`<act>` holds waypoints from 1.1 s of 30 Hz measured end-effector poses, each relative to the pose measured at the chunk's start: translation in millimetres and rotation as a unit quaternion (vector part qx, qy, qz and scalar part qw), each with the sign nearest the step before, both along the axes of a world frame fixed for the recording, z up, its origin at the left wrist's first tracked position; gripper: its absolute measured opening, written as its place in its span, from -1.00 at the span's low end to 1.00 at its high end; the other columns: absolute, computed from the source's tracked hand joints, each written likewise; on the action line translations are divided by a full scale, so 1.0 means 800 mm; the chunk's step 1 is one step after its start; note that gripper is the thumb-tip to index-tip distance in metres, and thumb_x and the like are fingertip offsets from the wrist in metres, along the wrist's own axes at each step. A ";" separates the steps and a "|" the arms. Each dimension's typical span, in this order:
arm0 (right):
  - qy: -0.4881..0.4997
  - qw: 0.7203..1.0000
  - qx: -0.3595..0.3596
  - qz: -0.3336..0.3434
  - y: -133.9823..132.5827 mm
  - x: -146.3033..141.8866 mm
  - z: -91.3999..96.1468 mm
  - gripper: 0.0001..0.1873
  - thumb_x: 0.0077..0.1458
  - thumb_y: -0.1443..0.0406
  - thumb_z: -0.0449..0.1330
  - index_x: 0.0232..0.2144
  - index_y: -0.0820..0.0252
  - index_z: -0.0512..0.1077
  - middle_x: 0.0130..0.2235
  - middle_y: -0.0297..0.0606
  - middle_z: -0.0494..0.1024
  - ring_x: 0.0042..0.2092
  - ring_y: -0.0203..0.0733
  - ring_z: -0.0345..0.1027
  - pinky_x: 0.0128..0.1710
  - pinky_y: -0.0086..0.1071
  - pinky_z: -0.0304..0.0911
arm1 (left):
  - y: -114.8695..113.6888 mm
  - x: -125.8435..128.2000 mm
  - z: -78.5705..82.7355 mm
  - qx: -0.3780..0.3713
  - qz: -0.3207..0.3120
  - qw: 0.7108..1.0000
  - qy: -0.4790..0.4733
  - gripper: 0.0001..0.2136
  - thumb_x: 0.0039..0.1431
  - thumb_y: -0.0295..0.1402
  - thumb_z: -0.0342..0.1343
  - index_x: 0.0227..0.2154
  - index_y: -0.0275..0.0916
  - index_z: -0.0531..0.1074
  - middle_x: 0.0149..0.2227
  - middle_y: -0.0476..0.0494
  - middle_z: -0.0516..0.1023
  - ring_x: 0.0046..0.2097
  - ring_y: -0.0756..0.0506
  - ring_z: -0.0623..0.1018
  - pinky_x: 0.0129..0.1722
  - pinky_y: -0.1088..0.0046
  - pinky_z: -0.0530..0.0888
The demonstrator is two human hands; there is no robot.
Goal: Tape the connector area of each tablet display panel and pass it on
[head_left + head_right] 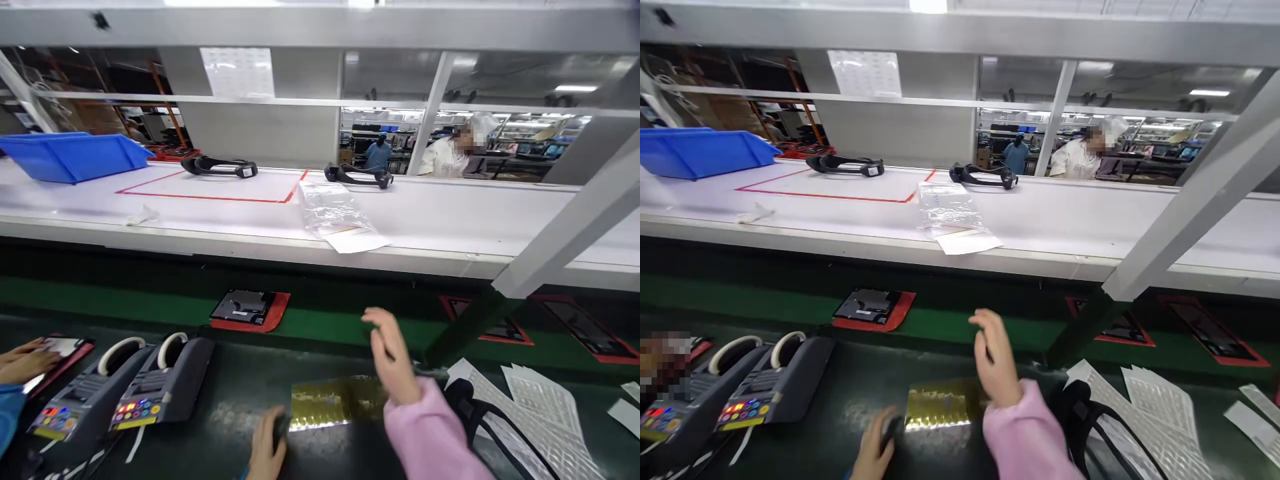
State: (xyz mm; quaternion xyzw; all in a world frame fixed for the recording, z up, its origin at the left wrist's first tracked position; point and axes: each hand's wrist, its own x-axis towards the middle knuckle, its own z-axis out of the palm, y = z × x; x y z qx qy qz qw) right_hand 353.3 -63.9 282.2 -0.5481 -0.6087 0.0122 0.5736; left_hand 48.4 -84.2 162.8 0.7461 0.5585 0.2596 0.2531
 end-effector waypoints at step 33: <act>-0.289 0.934 -0.205 -0.043 0.188 0.061 0.191 -0.46 0.11 0.56 0.08 -0.09 -0.04 0.67 0.08 -0.37 0.67 0.03 0.00 0.37 -0.12 -0.24 0.36 | 0.336 0.231 0.382 0.250 -0.194 0.884 0.344 -0.64 0.39 -0.20 0.21 0.14 -0.26 0.44 0.14 -0.27 0.51 0.06 -0.21 0.58 0.04 0.09 0.59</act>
